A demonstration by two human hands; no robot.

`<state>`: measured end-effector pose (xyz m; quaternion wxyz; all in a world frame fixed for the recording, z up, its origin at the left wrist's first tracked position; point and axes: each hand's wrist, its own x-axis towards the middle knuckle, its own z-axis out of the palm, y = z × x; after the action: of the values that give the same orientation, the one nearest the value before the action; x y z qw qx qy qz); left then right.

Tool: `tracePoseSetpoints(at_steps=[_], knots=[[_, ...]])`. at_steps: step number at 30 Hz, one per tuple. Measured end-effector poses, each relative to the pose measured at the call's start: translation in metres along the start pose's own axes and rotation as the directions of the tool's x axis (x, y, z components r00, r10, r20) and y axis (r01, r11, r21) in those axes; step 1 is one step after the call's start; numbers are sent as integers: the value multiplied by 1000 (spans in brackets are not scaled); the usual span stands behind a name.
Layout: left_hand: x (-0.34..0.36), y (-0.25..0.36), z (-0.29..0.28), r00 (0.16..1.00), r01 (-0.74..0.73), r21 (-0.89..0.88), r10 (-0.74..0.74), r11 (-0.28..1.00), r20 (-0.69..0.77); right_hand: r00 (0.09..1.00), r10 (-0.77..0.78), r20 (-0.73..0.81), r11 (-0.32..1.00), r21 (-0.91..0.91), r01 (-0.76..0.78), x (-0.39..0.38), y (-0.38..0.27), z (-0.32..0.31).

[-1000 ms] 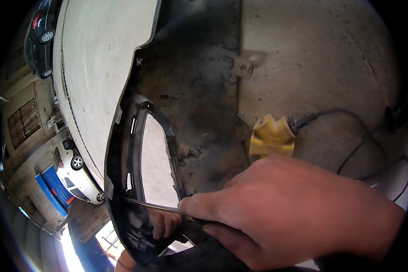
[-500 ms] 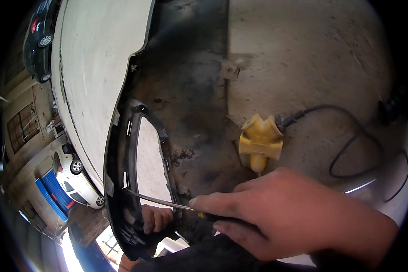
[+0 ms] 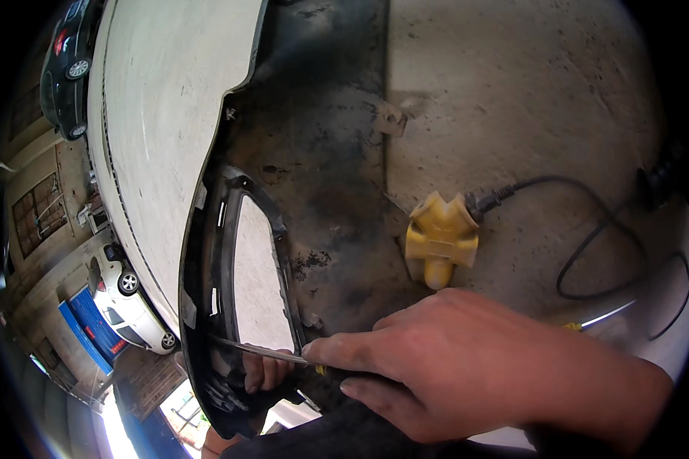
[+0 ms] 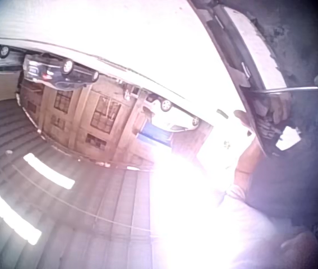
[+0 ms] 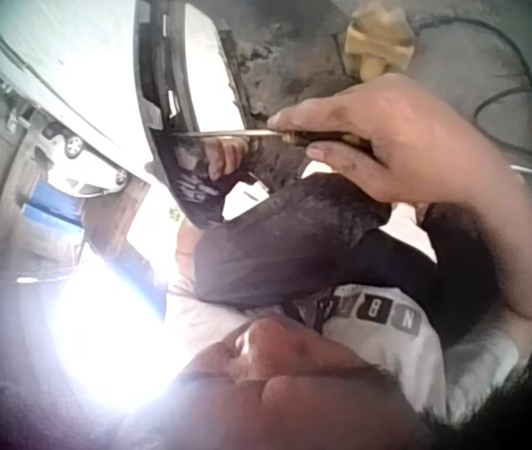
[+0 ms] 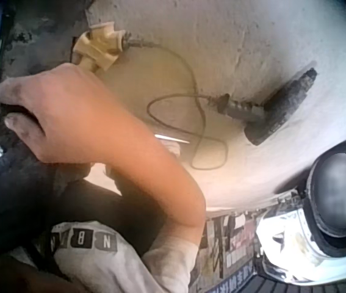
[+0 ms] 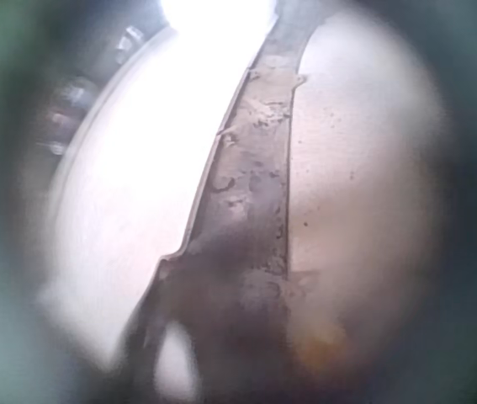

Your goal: The person uses a heat gun to soften a black plastic car bumper and a screwdriver to pry and separate a smaller plastic trim piece from it. The person repeatedly applies heat and uses the screwdriver to work along the edges of the trim piece, eventually detaching it from the main bumper assembly.

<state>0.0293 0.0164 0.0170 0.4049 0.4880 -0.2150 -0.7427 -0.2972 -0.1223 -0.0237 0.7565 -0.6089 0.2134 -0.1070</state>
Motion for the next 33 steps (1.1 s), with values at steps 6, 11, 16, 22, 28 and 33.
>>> tracePoseSetpoints(at_steps=[6, 11, 16, 22, 28, 33], knots=[[-1, 1, -11, 989, 69, 71, -78, 995, 129, 998, 24, 53, 1000, -15, -23, 3, -9, -13], [17, 17, 19, 973, 206, 188, -221, 960, 63, 1000, 3, 2, 1000, -25, -3, 9, -21, -22], [11, 6, 1, 972, 173, 293, -211, 940, 106, 1000, 7, 15, 996, -91, -5, 15, -24, -23], [16, 5, -23, 919, 198, 459, -327, 866, 220, 995, 56, 79, 991, -126, -46, 10, -18, -20], [3, 4, 5, 996, 89, 108, -91, 990, 12, 998, 54, -17, 997, -55, -54, -15, -13, -10], [7, -1, 11, 1000, 28, -21, -27, 999, 7, 999, 51, 9, 993, -107, -50, -11, -12, -6]])
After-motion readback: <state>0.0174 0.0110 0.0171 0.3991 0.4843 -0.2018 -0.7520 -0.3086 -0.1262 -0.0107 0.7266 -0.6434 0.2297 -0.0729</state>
